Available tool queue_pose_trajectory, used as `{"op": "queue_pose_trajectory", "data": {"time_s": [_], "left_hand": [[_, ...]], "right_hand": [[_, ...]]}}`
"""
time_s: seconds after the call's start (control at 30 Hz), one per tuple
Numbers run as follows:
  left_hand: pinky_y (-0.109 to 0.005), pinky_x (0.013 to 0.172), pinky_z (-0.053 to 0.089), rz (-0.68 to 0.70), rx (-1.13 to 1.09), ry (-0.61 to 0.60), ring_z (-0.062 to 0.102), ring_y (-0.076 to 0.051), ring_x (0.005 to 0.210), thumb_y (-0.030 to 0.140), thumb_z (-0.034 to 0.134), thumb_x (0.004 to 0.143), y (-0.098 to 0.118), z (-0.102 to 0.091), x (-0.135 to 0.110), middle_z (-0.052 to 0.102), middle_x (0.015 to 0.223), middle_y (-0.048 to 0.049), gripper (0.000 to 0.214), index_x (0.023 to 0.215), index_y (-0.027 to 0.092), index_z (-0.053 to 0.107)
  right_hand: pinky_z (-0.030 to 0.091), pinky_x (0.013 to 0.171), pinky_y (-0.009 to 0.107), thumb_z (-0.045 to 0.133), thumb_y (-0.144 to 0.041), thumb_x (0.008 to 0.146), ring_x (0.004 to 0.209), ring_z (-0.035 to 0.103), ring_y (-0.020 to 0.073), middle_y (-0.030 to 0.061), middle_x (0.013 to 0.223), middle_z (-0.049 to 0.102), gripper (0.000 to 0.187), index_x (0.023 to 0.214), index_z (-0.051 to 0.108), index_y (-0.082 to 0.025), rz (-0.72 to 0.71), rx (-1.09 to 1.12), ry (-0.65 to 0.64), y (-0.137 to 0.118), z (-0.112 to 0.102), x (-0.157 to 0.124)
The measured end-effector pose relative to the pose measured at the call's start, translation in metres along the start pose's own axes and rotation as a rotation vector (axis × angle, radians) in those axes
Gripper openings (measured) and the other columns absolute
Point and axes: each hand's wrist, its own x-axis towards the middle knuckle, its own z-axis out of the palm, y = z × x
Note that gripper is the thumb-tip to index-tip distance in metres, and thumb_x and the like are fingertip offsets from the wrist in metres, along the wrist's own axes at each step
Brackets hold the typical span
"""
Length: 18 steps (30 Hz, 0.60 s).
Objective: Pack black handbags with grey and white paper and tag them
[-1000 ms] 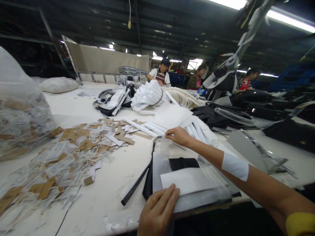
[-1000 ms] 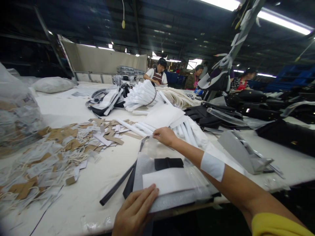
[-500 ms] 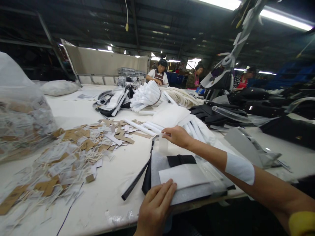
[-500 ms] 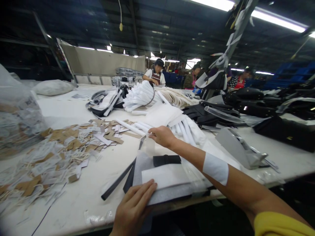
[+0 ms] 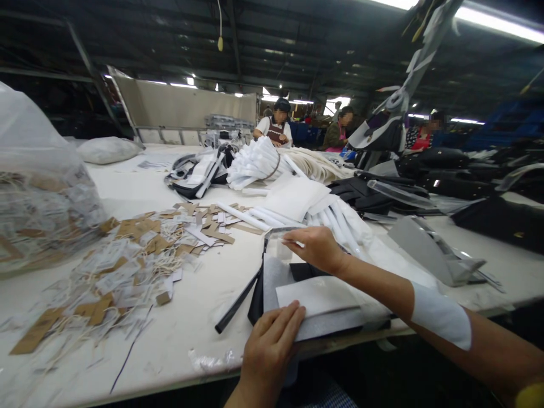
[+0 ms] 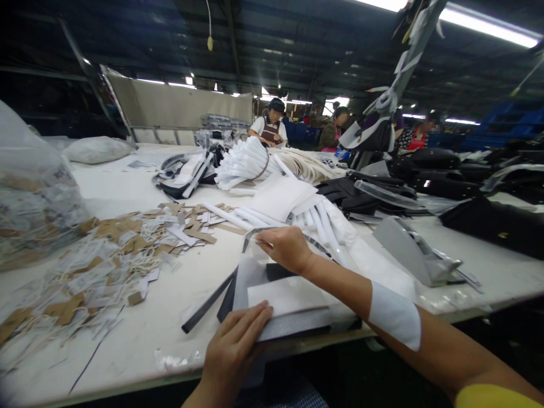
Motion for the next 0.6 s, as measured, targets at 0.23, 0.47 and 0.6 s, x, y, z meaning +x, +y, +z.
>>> {"op": "queue_pose_trajectory", "data": {"time_s": [0.23, 0.47, 0.6], "left_hand": [[-0.031, 0.086, 0.056, -0.024, -0.008, 0.007, 0.064, -0.019, 0.102, 0.024, 0.041, 0.102, 0.004, -0.002, 0.001, 0.069, 0.124, -0.0085, 0.037, 0.133, 0.015, 0.060], [-0.032, 0.088, 0.056, -0.042, -0.027, 0.015, 0.066, -0.021, 0.101, 0.025, 0.044, 0.101, 0.006, -0.004, 0.002, 0.071, 0.119, -0.0091, 0.035, 0.132, 0.016, 0.060], [-0.033, 0.087, 0.057, -0.059, -0.027, 0.024, 0.066, -0.021, 0.100, 0.024, 0.046, 0.101, 0.007, -0.004, 0.001, 0.072, 0.115, -0.0087, 0.033, 0.128, 0.016, 0.063]], "right_hand": [[0.052, 0.074, 0.027, 0.050, -0.025, 0.096, 0.081, 0.069, 0.0182, 0.0059, 0.081, 0.075, 0.023, 0.094, 0.073, -0.025, -0.187, 0.105, -0.034, -0.039, -0.008, -0.061], [0.055, 0.074, 0.027, 0.052, -0.019, 0.095, 0.079, 0.071, 0.0177, 0.0056, 0.085, 0.076, 0.021, 0.093, 0.072, -0.025, -0.246, 0.172, 0.052, -0.053, 0.000, -0.093], [0.056, 0.072, 0.026, 0.055, -0.021, 0.095, 0.076, 0.072, 0.0173, 0.0048, 0.086, 0.077, 0.020, 0.098, 0.073, -0.025, -0.182, 0.213, 0.079, -0.054, 0.002, -0.102]]}}
